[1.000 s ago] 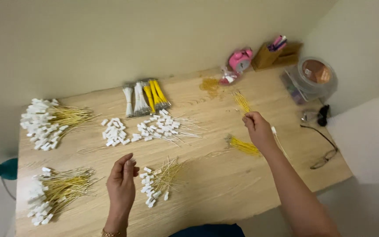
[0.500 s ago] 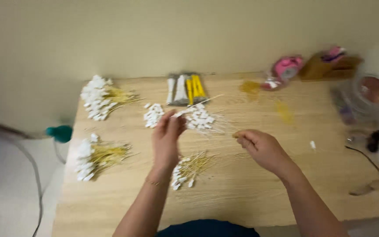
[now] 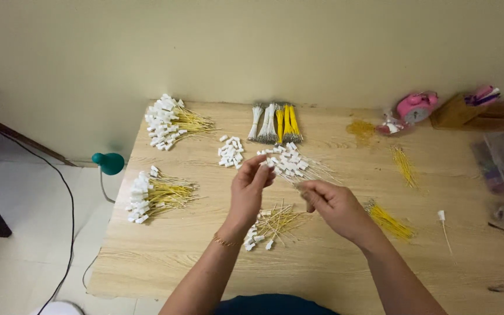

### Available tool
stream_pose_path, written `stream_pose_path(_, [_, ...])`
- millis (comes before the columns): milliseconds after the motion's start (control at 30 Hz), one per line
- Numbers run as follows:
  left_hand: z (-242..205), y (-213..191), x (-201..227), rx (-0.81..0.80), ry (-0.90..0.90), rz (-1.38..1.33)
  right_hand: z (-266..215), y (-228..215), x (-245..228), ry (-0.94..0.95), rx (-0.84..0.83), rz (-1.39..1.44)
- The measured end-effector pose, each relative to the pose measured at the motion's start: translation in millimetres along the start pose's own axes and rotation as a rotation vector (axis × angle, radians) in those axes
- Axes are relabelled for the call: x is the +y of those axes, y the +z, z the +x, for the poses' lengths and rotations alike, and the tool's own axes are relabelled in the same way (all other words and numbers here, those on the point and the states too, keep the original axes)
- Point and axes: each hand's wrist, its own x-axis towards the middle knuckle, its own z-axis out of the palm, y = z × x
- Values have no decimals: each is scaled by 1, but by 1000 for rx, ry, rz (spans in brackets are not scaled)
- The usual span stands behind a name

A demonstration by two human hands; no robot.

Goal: Assembling small electrical wire connectors by inserting wires into plastic housings.

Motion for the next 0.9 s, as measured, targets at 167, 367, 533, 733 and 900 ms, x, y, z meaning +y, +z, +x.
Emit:
stream_pose_path(167, [-11,-26,-18,-45,-15,132,14,9,21,38,42,231])
stream_pose_path(367, [-34,-12,7,-90,-77,5,15,25,0,-11,145,271])
stream_pose_path(533, [-44,-10,17,-106,-137,-248,3,27,-33,-62,216,193])
stream_pose_path(733, [-46,-13,19,-145,-234,-492,-4,29,-49,-186,321,-268])
stream_pose_path(900, [-52,-10,25,-170,-223,-470,-7,27,-50,-222,320,-295])
